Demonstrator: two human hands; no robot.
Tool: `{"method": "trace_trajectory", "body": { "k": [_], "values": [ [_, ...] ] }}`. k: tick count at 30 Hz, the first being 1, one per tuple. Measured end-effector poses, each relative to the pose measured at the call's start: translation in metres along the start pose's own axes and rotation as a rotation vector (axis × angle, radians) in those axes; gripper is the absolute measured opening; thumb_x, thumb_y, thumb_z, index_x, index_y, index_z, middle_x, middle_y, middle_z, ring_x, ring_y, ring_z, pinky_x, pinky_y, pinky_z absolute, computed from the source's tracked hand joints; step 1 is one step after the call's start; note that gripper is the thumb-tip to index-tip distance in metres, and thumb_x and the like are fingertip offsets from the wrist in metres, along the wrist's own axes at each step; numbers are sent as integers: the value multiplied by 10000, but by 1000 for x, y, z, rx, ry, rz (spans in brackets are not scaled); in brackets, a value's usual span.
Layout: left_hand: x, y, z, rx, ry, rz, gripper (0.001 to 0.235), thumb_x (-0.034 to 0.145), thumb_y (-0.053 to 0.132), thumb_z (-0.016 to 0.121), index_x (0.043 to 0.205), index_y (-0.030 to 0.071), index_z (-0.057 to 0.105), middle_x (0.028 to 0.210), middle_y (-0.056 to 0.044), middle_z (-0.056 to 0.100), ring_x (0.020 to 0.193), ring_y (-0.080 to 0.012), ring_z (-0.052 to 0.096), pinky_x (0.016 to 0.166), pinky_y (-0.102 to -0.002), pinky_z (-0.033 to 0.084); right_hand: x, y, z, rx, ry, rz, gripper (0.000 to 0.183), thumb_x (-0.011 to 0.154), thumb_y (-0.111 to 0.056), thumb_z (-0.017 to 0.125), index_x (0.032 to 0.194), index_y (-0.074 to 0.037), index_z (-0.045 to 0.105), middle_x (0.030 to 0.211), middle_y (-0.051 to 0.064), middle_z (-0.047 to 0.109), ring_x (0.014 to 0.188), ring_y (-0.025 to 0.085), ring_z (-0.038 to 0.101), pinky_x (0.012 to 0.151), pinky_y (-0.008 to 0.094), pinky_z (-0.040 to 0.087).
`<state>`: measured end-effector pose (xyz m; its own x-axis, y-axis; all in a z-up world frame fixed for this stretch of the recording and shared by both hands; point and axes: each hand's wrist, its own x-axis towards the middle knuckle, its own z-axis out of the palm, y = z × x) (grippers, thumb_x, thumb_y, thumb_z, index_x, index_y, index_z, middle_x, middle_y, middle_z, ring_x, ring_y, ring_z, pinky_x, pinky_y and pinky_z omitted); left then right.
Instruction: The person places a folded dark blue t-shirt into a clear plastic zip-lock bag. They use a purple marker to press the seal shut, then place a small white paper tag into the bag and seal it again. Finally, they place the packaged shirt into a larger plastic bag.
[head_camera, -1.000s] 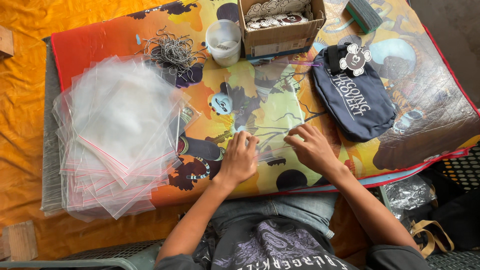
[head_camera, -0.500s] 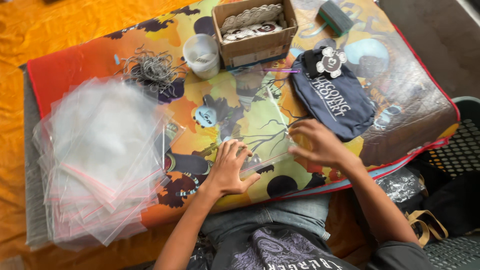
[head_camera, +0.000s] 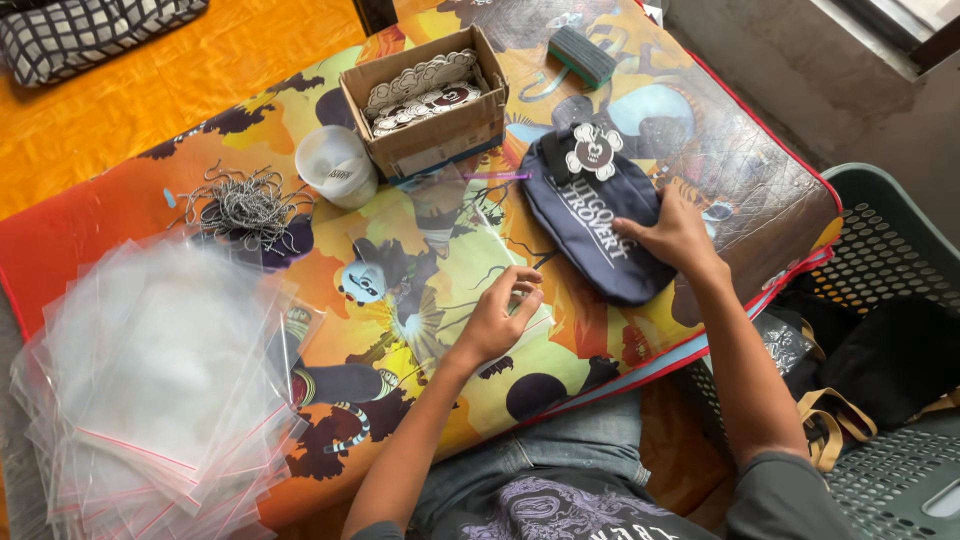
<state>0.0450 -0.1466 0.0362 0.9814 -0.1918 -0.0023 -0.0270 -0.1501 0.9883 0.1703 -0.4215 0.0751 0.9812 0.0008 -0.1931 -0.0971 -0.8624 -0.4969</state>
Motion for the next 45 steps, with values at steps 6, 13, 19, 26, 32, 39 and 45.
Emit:
{"method": "trace_trajectory", "body": {
  "k": [6,13,19,26,32,39,45],
  "values": [
    [15,-9,7,3,-27,-42,352,976,229,651,1275,60,572,1202,-214,646,1089,-353,665,926,-407,570,-12,72,13,316,14,-28,506,845,-295,813,1150,-74,476,948,275,678,937,445,674,784,511,493],
    [10,-7,7,-166,3,-84,483,977,218,625,1379,25,442,1292,-280,576,1151,-407,631,1000,-475,535,-37,75,44,1214,-108,-59,600,887,-19,714,1378,-126,386,995,132,670,711,223,709,523,336,630],
    [10,-19,2,-718,77,-248,902,986,345,663,1553,16,43,1395,-322,414,1232,-443,553,1061,-522,468,-47,52,69,1428,-115,-195,611,891,7,688,1427,-115,423,1046,146,693,786,223,736,566,347,653],
    [-11,-12,-30,-904,304,-268,536,959,373,707,1342,80,473,1194,-212,637,1078,-325,657,895,-528,567,-64,3,85,1343,-306,-329,830,745,82,744,1493,-85,426,1211,176,660,1013,245,685,746,397,626],
    [-44,6,-63,-416,546,-225,604,869,485,797,1236,45,608,1040,-154,674,976,-212,639,837,-404,576,-94,-66,60,696,-282,-594,861,697,-77,832,1488,-127,496,1378,119,589,1313,223,511,1126,449,354],
    [-61,29,-53,-341,819,-163,557,774,433,892,946,104,477,786,16,486,792,-104,533,705,-264,454,-138,-122,45,306,-307,-856,813,719,-18,690,1484,-128,437,1124,260,599,1018,556,612,748,638,511],
    [-65,63,-63,-417,864,-41,492,692,151,952,1027,39,610,926,-61,707,866,-104,633,775,-310,542,-135,-116,49,537,-324,-651,966,689,-19,737,1559,-179,350,1289,258,544,1314,482,481,1001,628,420]
  ]
}}
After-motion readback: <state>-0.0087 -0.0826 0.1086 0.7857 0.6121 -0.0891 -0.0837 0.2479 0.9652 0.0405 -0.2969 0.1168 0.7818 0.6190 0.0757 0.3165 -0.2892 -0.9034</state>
